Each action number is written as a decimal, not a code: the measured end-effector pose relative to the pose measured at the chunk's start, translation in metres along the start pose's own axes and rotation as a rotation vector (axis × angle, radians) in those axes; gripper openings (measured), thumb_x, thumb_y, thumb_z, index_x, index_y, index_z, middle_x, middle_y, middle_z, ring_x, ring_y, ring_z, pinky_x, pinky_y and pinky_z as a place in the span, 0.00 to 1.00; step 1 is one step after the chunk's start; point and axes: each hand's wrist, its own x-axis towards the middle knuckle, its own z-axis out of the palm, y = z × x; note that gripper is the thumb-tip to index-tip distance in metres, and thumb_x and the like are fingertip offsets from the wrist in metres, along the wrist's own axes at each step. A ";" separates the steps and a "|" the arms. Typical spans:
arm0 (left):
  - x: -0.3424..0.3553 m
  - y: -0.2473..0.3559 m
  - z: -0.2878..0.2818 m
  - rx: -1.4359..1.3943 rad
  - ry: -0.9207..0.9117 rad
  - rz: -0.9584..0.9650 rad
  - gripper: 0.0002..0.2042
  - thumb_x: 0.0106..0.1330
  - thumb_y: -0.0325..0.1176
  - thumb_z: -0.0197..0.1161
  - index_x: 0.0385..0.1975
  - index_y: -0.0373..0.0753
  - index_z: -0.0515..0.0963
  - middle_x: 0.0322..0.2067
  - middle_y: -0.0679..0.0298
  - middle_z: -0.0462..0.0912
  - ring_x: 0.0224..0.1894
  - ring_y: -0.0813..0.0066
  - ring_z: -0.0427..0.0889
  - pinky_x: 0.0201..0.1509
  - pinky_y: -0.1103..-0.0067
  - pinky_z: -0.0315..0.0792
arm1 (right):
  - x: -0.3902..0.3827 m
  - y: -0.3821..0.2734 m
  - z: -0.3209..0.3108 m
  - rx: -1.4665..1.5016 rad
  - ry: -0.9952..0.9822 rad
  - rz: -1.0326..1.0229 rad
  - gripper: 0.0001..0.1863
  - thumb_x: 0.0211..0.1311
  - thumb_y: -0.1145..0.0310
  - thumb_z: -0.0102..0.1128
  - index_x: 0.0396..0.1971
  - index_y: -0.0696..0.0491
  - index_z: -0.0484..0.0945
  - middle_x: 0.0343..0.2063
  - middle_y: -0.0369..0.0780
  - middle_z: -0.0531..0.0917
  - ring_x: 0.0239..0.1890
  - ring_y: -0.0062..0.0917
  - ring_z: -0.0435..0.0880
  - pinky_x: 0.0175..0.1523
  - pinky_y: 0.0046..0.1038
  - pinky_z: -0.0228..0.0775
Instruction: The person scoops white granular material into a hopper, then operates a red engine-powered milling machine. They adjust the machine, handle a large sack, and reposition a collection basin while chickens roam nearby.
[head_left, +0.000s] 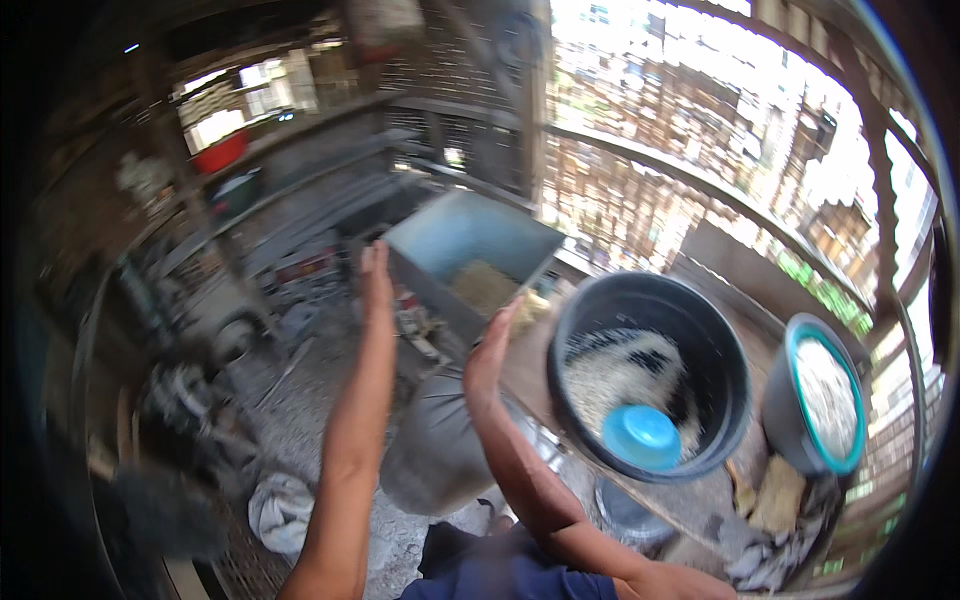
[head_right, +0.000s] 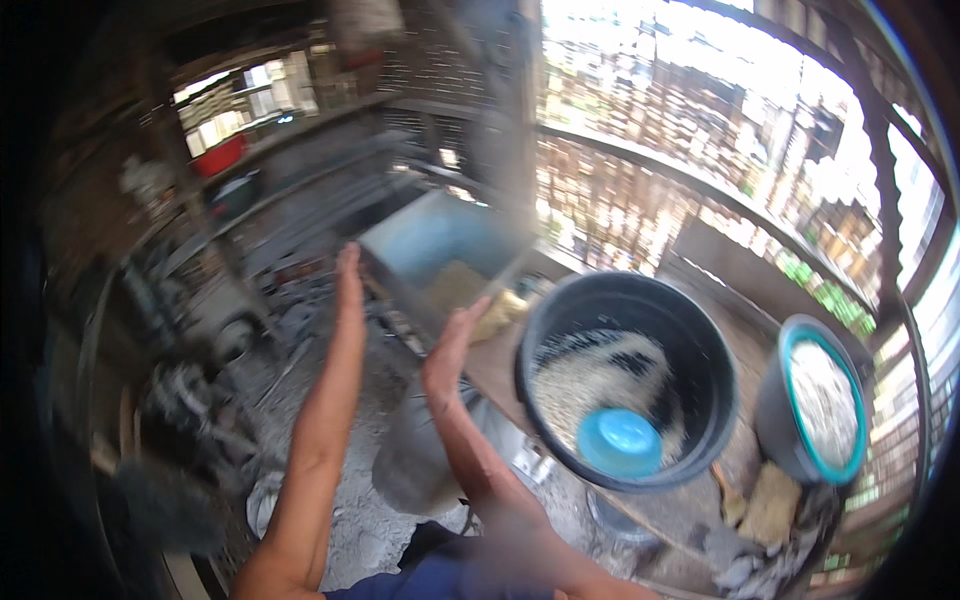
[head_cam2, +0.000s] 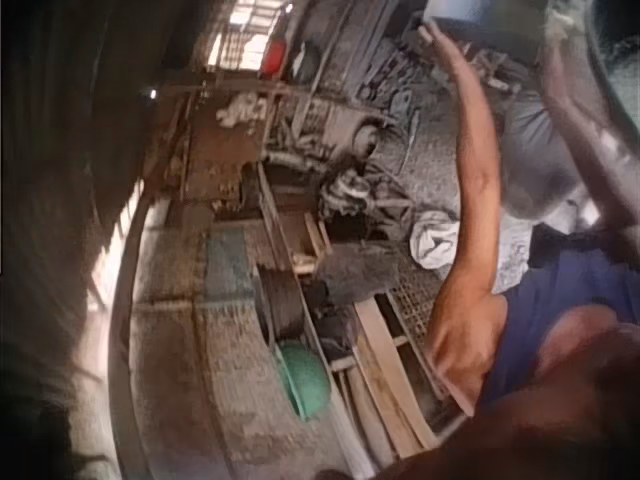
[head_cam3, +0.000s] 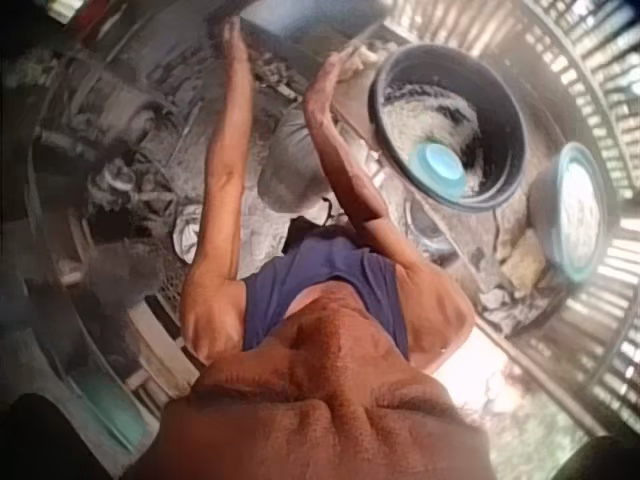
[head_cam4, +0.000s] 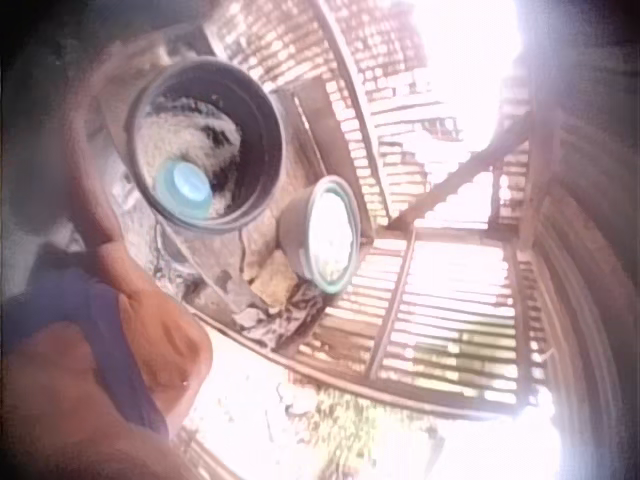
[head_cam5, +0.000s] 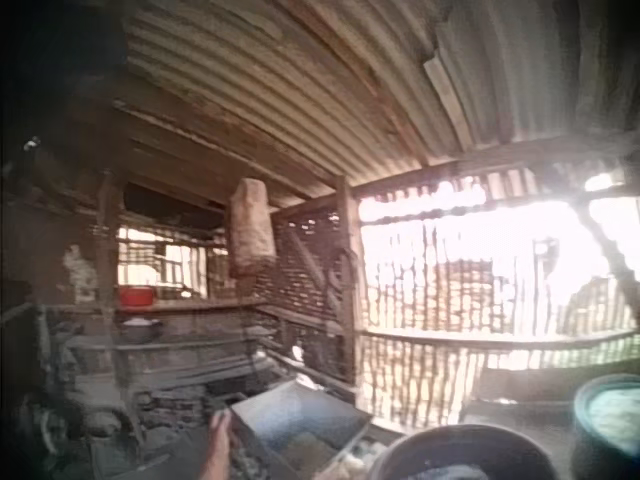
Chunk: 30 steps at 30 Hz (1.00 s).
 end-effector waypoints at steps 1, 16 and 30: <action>0.002 -0.003 0.008 0.040 -0.096 -0.041 0.34 0.70 0.57 0.53 0.64 0.33 0.66 0.64 0.51 0.69 0.66 0.60 0.67 0.67 0.72 0.59 | -0.002 -0.013 -0.009 -0.072 0.005 0.060 0.30 0.78 0.61 0.27 0.74 0.58 0.41 0.75 0.43 0.43 0.77 0.30 0.36 0.77 0.28 0.24; -0.310 0.050 0.116 -0.320 -0.437 -0.288 0.37 0.61 0.28 0.67 0.68 0.32 0.53 0.66 0.51 0.60 0.68 0.60 0.60 0.73 0.66 0.51 | 0.029 -0.140 -0.254 -2.204 -0.935 0.804 0.65 0.42 0.38 0.74 0.74 0.49 0.42 0.74 0.50 0.45 0.72 0.53 0.52 0.62 0.70 0.57; -0.308 0.056 0.153 -0.457 -0.361 -0.477 0.40 0.49 0.18 0.60 0.67 0.28 0.51 0.66 0.47 0.58 0.69 0.56 0.58 0.75 0.71 0.45 | 0.140 -0.147 -0.288 -2.313 -0.227 -0.020 0.15 0.59 0.72 0.54 0.47 0.52 0.72 0.35 0.47 0.83 0.34 0.45 0.86 0.39 0.42 0.80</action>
